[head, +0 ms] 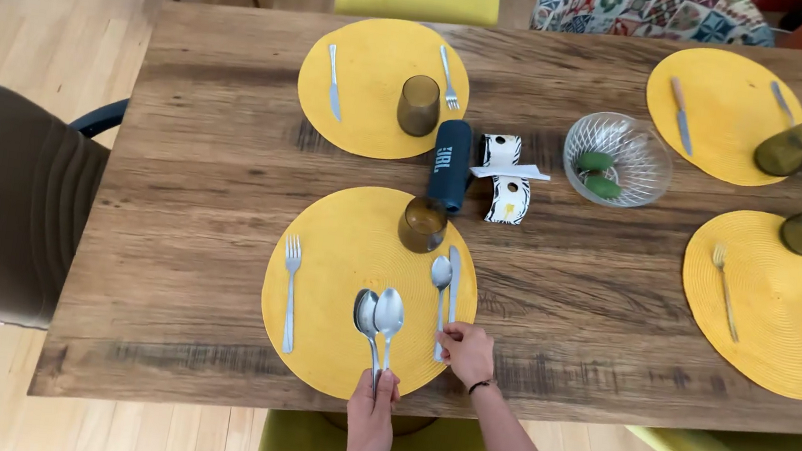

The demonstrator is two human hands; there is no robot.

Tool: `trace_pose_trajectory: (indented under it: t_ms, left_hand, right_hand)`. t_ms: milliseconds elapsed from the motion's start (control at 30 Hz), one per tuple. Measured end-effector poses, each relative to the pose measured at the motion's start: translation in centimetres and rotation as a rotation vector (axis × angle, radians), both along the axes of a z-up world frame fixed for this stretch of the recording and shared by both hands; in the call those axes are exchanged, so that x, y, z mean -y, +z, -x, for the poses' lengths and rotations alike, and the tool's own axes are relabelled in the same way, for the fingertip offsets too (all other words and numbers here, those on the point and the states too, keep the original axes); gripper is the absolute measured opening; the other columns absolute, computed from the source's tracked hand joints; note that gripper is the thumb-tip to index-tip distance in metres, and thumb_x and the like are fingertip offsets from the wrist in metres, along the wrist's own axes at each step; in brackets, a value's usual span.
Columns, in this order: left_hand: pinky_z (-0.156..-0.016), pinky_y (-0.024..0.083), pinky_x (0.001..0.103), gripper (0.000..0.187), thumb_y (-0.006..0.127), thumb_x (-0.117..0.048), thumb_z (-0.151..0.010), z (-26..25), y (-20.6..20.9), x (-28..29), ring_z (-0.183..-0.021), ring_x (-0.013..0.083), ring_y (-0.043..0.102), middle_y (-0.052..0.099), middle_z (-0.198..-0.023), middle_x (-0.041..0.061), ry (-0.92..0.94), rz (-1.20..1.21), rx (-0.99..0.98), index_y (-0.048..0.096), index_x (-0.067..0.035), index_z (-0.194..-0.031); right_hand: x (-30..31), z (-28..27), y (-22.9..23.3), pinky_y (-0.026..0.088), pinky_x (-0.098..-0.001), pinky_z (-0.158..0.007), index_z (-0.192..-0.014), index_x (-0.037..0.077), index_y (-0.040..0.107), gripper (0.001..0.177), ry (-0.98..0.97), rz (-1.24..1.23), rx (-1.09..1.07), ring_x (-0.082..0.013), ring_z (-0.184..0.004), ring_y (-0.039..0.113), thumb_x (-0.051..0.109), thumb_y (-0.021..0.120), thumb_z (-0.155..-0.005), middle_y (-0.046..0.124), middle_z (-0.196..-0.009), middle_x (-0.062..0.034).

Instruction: Setting up a dining table by placing spoons and napkins.

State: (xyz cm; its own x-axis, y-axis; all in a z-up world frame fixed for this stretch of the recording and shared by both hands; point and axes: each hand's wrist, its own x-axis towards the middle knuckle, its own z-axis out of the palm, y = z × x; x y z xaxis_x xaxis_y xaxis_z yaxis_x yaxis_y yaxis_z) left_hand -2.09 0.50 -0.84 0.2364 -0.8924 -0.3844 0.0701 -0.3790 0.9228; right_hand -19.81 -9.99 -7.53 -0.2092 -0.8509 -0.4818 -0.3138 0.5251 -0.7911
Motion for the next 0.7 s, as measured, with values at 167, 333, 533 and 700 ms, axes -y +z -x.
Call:
trace_pose_trajectory:
  t_ms: [167,333,533,700]
  left_hand:
    - [-0.058,0.041,0.027,0.035,0.054,-0.031,-0.104,1.4,-0.6,-0.3,-0.063,0.0085,0.045,0.055,-0.069,0.001,0.032,-0.014,-0.023,0.061,-0.002,-0.085]
    - [-0.057,0.041,0.027,0.035,0.055,-0.031,-0.104,1.2,-0.7,-0.7,-0.063,0.0089,0.046,0.056,-0.069,0.001,0.061,-0.030,0.016,0.061,-0.003,-0.084]
    - [-0.057,0.043,0.027,0.034,0.054,-0.031,-0.103,0.7,0.5,-1.4,-0.061,0.0100,0.047,0.057,-0.067,0.002,0.027,-0.074,0.062,0.061,-0.004,-0.084]
    - [-0.057,0.043,0.027,0.034,0.054,-0.030,-0.104,0.9,0.6,-2.2,-0.062,0.0090,0.049,0.057,-0.069,0.001,-0.013,0.041,-0.037,0.060,-0.003,-0.085]
  right_hand:
    - [0.2,-0.3,1.5,0.058,-0.0303,-0.051,-0.090,-0.001,0.073,0.018,0.001,-0.027,-0.014,-0.0131,-0.052,0.068,0.014,0.082,-0.082,0.074,-0.070,-0.0068]
    - [0.4,-0.3,3.3,0.058,-0.0323,-0.055,-0.082,0.001,0.070,0.024,0.117,-0.018,-0.185,-0.0182,-0.053,0.071,0.021,0.084,-0.081,0.074,-0.069,-0.0097]
    - [-0.2,-0.3,4.6,0.057,-0.0437,-0.070,-0.080,0.007,0.074,0.029,0.235,0.084,-0.481,-0.0296,-0.071,0.072,0.034,0.085,-0.077,0.073,-0.072,-0.0094]
    - [-3.3,-1.2,10.6,0.055,-0.0390,-0.062,-0.084,0.005,0.076,0.034,0.161,0.132,-0.316,-0.0248,-0.060,0.069,0.039,0.077,-0.086,0.070,-0.063,-0.0105]
